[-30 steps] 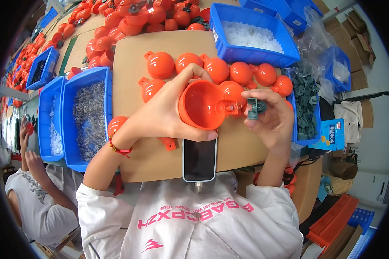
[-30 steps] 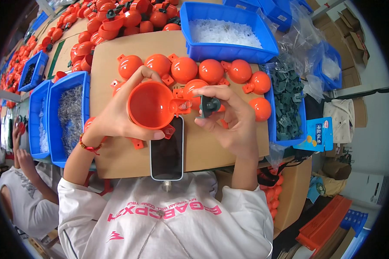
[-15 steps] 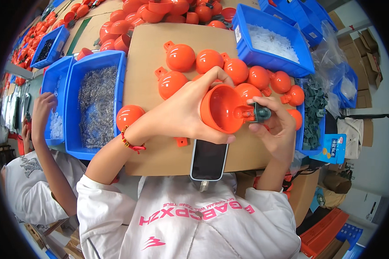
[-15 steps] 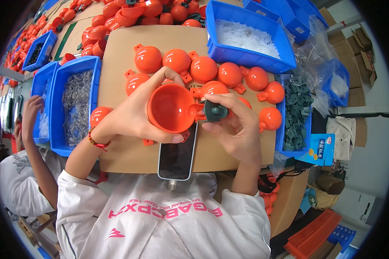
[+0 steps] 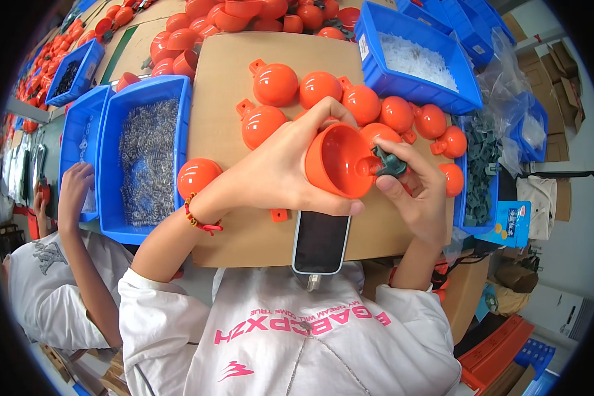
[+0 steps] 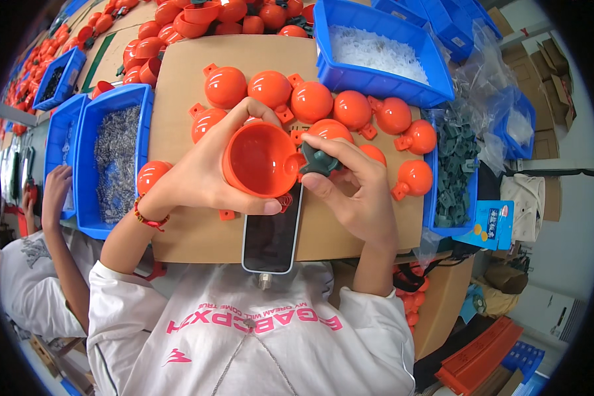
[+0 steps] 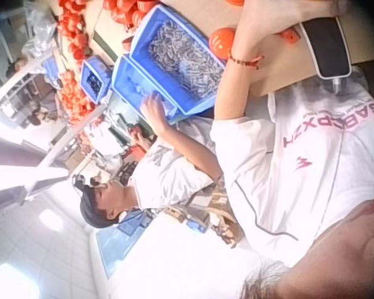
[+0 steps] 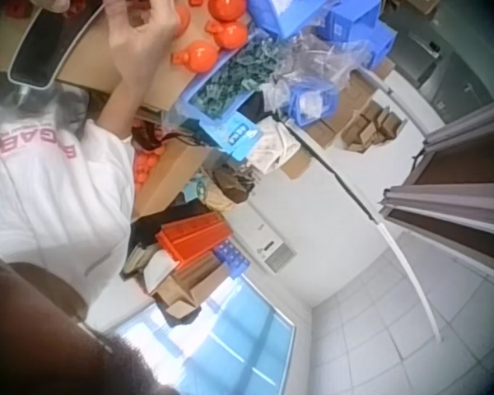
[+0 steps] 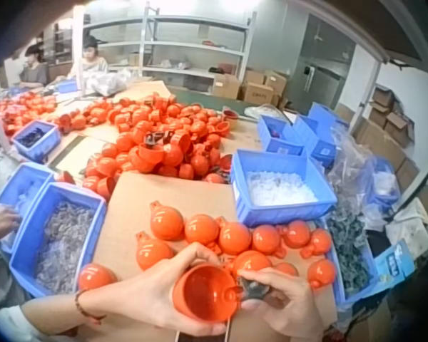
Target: Assembling orange plastic bowls with green latch components and small metal springs.
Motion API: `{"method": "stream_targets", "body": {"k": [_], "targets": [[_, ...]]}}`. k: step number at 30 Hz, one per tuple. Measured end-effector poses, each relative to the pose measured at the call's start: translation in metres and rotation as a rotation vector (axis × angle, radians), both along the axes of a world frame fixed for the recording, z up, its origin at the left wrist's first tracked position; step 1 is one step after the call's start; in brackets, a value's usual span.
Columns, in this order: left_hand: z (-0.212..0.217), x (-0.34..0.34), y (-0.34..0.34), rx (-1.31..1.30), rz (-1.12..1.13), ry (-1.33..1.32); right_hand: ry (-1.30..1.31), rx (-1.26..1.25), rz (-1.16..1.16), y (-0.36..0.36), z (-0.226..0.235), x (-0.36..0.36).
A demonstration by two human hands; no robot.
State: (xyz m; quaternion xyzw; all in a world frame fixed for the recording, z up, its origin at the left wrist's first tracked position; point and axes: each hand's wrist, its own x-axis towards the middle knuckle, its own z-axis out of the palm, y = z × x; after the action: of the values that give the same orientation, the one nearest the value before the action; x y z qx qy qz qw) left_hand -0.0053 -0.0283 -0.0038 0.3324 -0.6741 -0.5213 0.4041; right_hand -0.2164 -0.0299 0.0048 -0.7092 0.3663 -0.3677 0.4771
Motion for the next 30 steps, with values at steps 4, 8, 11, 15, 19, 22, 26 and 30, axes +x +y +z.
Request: {"method": "stream_targets", "body": {"k": [4,8,11,15,19,22,26,30], "targets": [[0.003,0.000,0.001,0.028,-0.002,0.013,-0.033,-0.004,0.035,-0.001,0.009,0.008],[0.005,0.002,0.000,-0.045,0.027,0.091,0.156,-0.210,0.074,-0.008,0.022,0.006],[0.007,0.004,-0.002,0.018,0.007,0.166,0.153,-0.317,0.071,-0.009,0.027,0.013],[0.008,0.003,-0.001,0.127,0.025,0.292,0.122,-0.358,0.081,-0.009,0.028,0.018],[0.009,0.003,-0.001,0.116,0.053,0.346,0.067,-0.532,0.054,-0.013,0.019,0.023],[0.002,0.011,-0.004,0.037,-0.010,0.268,0.044,-0.596,0.027,-0.012,0.016,0.025],[0.001,0.008,-0.003,0.109,-0.046,0.360,0.034,-0.716,-0.003,-0.013,0.012,0.026],[0.005,0.007,-0.001,0.168,-0.043,0.377,0.061,-0.767,-0.002,-0.014,0.010,0.023]]}}
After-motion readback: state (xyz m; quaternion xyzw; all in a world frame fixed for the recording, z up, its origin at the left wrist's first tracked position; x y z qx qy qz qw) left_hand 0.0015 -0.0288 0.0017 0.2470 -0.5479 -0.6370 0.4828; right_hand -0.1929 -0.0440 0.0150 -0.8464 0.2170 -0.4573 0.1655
